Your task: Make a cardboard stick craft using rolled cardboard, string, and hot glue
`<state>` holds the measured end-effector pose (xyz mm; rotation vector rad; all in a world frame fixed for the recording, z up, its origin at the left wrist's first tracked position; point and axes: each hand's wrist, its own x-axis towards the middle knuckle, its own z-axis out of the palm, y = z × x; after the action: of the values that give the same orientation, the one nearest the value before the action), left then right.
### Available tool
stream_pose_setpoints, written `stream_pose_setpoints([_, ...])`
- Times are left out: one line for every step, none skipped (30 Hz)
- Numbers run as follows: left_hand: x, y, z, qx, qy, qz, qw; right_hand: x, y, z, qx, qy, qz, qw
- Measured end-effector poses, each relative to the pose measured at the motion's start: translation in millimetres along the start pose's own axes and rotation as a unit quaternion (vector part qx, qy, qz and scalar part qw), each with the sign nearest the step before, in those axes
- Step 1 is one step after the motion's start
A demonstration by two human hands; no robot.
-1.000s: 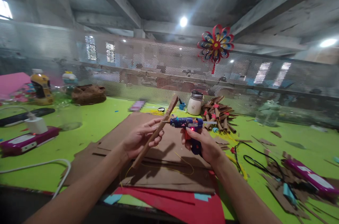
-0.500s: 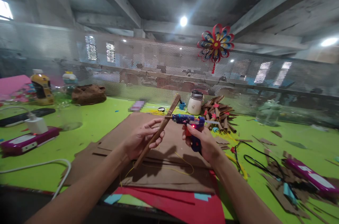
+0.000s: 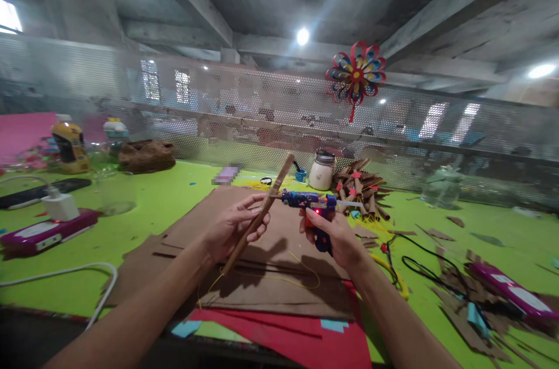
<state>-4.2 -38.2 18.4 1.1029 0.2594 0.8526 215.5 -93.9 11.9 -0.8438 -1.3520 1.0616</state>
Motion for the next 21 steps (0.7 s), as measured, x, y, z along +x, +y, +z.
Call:
stream_pose_setpoints([0.0,-0.2,0.3,0.002,0.000,-0.001,1.000,0.2,0.1,-0.2,-0.002,0.003,-0.003,1.000])
stream_pose_setpoints([0.1,-0.3,0.6,0.003,0.001,-0.001,1.000,0.3,0.1,-0.5,-0.003,0.007,-0.005,1.000])
stream_pose_setpoints([0.3,-0.6,0.8,0.003,0.002,-0.002,1.000,0.5,0.1,-0.8,-0.004,0.013,-0.007,1.000])
stream_pose_setpoints([0.4,-0.9,0.8,0.003,0.002,-0.002,1.000,0.8,0.0,-1.1,-0.004,0.019,-0.008,1.000])
stream_pose_setpoints([0.7,-1.2,0.7,0.004,0.002,-0.002,1.000,1.1,-0.2,-1.4,-0.005,0.025,-0.008,1.000])
stream_pose_setpoints([0.9,-1.6,0.4,0.004,0.002,-0.001,1.000,1.4,-0.3,-1.6,-0.006,0.030,-0.008,0.999])
stream_pose_setpoints([1.2,-2.0,0.0,0.006,0.000,-0.001,1.000,1.8,-0.5,-1.9,-0.008,0.035,-0.010,0.999])
stream_pose_setpoints([1.3,-2.3,-0.3,0.007,-0.002,-0.001,1.000,2.2,-0.6,-2.0,-0.010,0.038,-0.013,0.999])
stream_pose_setpoints([1.4,-2.4,-0.5,0.008,-0.002,-0.001,1.000,2.6,-0.6,-2.2,-0.013,0.040,-0.017,0.999])
stream_pose_setpoints([1.4,-2.4,-0.5,0.009,-0.003,-0.002,1.000,3.0,-0.7,-2.4,-0.015,0.041,-0.020,0.999])
stream_pose_setpoints([1.3,-2.2,-0.3,0.010,-0.002,-0.003,1.000,3.2,-0.7,-2.6,-0.018,0.042,-0.023,0.999])
stream_pose_setpoints([1.2,-1.9,0.0,0.010,0.000,-0.004,1.000,3.4,-0.8,-2.8,-0.018,0.043,-0.025,0.999])
stream_pose_setpoints([1.0,-1.4,0.3,0.011,0.002,-0.006,1.000,3.3,-1.0,-2.9,-0.018,0.044,-0.027,0.998])
stream_pose_setpoints([0.9,-0.9,0.6,0.011,0.004,-0.007,1.000,3.1,-1.3,-2.9,-0.017,0.047,-0.029,0.998])
stream_pose_setpoints([0.8,-0.5,0.8,0.011,0.006,-0.009,1.000,2.6,-1.7,-2.7,-0.016,0.049,-0.031,0.998])
stream_pose_setpoints([0.8,-0.1,0.8,0.011,0.008,-0.009,1.000,2.0,-2.2,-2.3,-0.014,0.050,-0.032,0.998])
stream_pose_setpoints([0.8,0.1,0.7,0.010,0.010,-0.010,1.000,1.3,-2.8,-1.8,-0.013,0.050,-0.033,0.998])
stream_pose_setpoints([0.9,0.3,0.4,0.010,0.012,-0.010,1.000,0.6,-3.4,-1.1,-0.012,0.046,-0.031,0.998])
stream_pose_setpoints([1.0,0.2,0.1,0.010,0.013,-0.009,1.000,0.0,-3.8,-0.3,-0.014,0.039,-0.029,0.999])
stream_pose_setpoints([1.2,0.1,-0.3,0.010,0.015,-0.007,1.000,-0.4,-4.1,0.5,-0.017,0.030,-0.025,0.999])
stream_pose_setpoints([1.3,-0.1,-0.5,0.011,0.016,-0.004,1.000,-0.5,-4.1,1.2,-0.022,0.022,-0.020,0.999])
